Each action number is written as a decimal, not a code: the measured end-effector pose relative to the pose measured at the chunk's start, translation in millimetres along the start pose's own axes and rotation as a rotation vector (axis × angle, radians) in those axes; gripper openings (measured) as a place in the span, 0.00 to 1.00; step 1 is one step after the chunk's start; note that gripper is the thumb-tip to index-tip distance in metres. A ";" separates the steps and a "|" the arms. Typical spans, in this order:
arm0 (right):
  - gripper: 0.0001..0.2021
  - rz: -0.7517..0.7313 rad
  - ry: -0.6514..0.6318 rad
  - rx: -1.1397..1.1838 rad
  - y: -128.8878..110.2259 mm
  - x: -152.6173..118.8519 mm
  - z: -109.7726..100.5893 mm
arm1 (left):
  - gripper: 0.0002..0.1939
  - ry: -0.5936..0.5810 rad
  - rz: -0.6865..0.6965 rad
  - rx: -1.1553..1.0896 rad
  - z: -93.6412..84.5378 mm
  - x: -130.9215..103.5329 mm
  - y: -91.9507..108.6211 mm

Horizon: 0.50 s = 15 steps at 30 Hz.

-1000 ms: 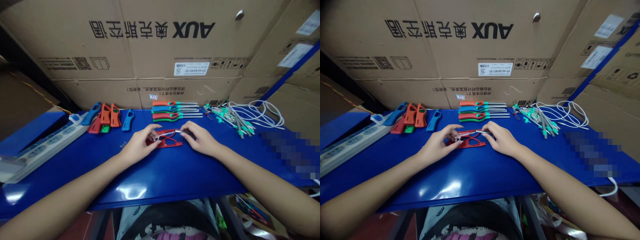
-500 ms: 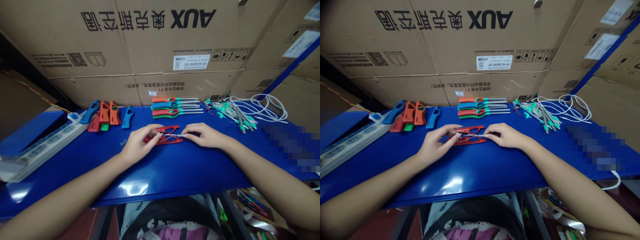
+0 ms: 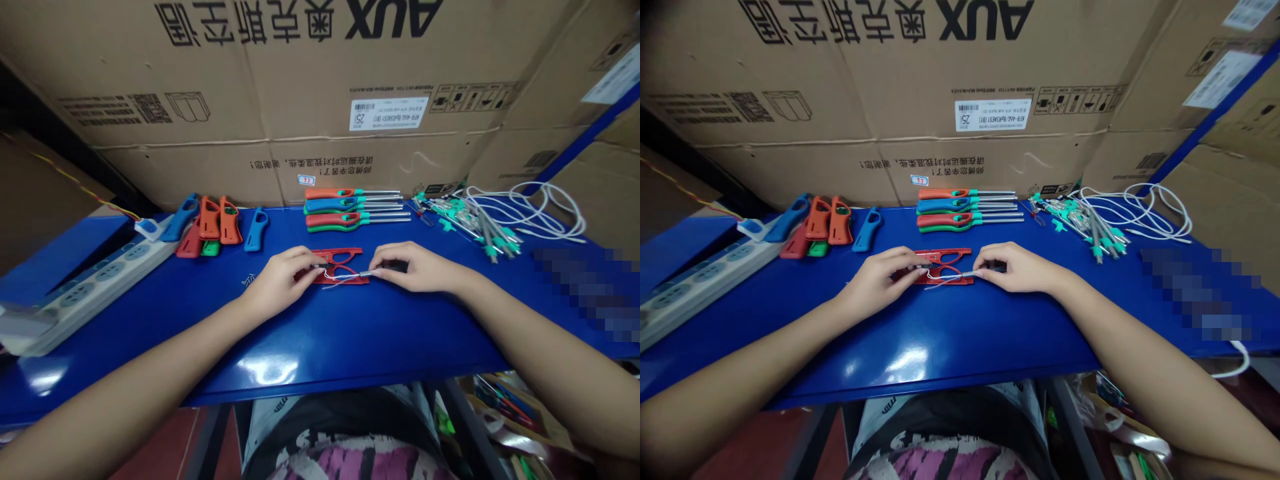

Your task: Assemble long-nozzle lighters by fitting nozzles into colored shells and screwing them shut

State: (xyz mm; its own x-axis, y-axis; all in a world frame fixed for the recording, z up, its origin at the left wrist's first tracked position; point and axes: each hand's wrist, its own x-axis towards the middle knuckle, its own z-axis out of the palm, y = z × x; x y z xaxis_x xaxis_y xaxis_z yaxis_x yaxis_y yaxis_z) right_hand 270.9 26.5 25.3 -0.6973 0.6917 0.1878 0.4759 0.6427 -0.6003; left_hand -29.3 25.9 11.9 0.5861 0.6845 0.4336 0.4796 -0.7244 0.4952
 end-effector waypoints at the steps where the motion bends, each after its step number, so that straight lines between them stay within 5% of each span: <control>1: 0.10 -0.004 -0.013 0.003 0.1 -0.1 -0.2 | 0.11 -0.013 0.009 0.007 -0.1 0.0 -0.6; 15: 0.04 -0.023 -0.029 -0.073 -0.5 -0.7 2.3 | 0.11 -0.074 0.073 0.070 2.8 -0.8 -7.9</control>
State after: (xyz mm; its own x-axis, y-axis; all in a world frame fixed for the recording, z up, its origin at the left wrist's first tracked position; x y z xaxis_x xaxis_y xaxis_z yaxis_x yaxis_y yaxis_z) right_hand 269.9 25.0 23.7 -0.7233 0.6674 0.1773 0.4969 0.6812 -0.5376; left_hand -31.7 30.9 5.5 0.6662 0.6239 0.4085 0.4771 -0.7776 0.4095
